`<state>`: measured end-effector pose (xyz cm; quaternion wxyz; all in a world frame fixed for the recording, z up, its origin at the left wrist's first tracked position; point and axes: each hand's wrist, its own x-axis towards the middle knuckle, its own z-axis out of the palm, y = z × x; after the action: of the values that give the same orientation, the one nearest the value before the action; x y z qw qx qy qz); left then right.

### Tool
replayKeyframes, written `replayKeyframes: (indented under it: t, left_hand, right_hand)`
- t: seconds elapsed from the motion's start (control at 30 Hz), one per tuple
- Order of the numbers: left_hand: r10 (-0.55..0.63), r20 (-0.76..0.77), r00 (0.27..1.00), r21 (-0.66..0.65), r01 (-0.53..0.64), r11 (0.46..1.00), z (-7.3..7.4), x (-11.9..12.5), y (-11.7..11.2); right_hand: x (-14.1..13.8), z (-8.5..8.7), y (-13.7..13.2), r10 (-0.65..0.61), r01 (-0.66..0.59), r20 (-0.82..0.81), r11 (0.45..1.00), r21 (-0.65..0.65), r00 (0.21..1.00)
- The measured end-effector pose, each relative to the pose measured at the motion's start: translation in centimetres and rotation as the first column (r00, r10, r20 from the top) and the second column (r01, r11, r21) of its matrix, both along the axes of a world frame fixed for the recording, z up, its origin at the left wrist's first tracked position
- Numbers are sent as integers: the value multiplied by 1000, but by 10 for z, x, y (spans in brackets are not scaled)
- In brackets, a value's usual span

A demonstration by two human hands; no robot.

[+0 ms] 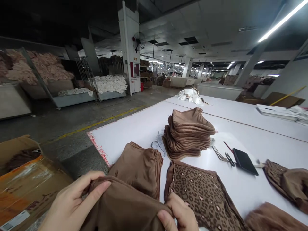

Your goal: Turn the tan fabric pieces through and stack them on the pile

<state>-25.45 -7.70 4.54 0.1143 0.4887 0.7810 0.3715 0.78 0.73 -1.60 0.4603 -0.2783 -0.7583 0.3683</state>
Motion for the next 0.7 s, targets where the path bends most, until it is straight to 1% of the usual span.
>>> replayKeyframes:
  t: [0.03, 0.1, 0.17, 0.2, 0.23, 0.27, 0.3, 0.33, 0.37, 0.4, 0.47, 0.53, 0.57, 0.63, 0.67, 0.7]
  left_hand:
    - [-30, 34, 999, -30, 31, 999, 0, -7, 1]
    - [-80, 121, 989, -56, 87, 995, 5, -17, 6]
    - [-112, 228, 967, -32, 122, 992, 17, -22, 18]
    - [-127, 278, 952, -7, 134, 991, 23, -24, 28]
    - [-144, 315, 938, 16, 147, 989, 28, -26, 39]
    - [-164, 319, 934, 31, 162, 986, 32, -28, 53]
    - [-188, 295, 937, 32, 187, 982, 34, -30, 67]
    - [-213, 245, 946, 22, 214, 977, 33, -33, 83]
    - [-230, 155, 961, -8, 234, 972, 30, -36, 99]
    - [-241, 100, 965, -40, 245, 969, 24, -39, 115]
    - [-223, 12, 975, -116, 223, 968, 7, -44, 143]
    - [-212, -95, 973, -172, 194, 966, -13, -44, 163]
    - [-210, -151, 966, -185, 181, 966, -21, -43, 169]
    - [-211, -250, 945, -190, 166, 968, -34, -38, 175]
    - [-216, -292, 932, -193, 163, 967, -37, -35, 176]
    - [-223, -329, 917, -201, 163, 966, -38, -31, 175]
  right_hand:
    - [-2, 6, 5, 25, -25, 22, 1000, -12, 999]
    - [-8, 21, 15, 85, -82, 43, 993, -83, 995]
    - [-20, 35, 28, 110, -106, 8, 973, -203, 994]
    - [-26, 41, 36, 98, -99, -17, 959, -264, 995]
    - [-34, 45, 45, 64, -67, -21, 951, -300, 998]
    - [-42, 46, 56, 20, -20, -1, 951, -307, 1000]
    - [-50, 46, 69, -27, 36, 36, 958, -285, 999]
    - [-58, 43, 82, -83, 102, 92, 968, -229, 992]
    - [-65, 39, 96, -132, 157, 139, 971, -183, 981]
    - [-72, 34, 110, -171, 198, 177, 969, -149, 969]
    - [-82, 21, 135, -224, 254, 239, 962, -104, 945]
    - [-88, 12, 148, -267, 292, 286, 955, -50, 920]
    - [-90, 9, 149, -289, 309, 302, 951, -17, 908]
    - [-92, 8, 139, -338, 340, 316, 939, 52, 886]
    - [-93, 9, 130, -355, 342, 318, 935, 99, 879]
    - [-93, 12, 119, -352, 313, 328, 935, 168, 877]
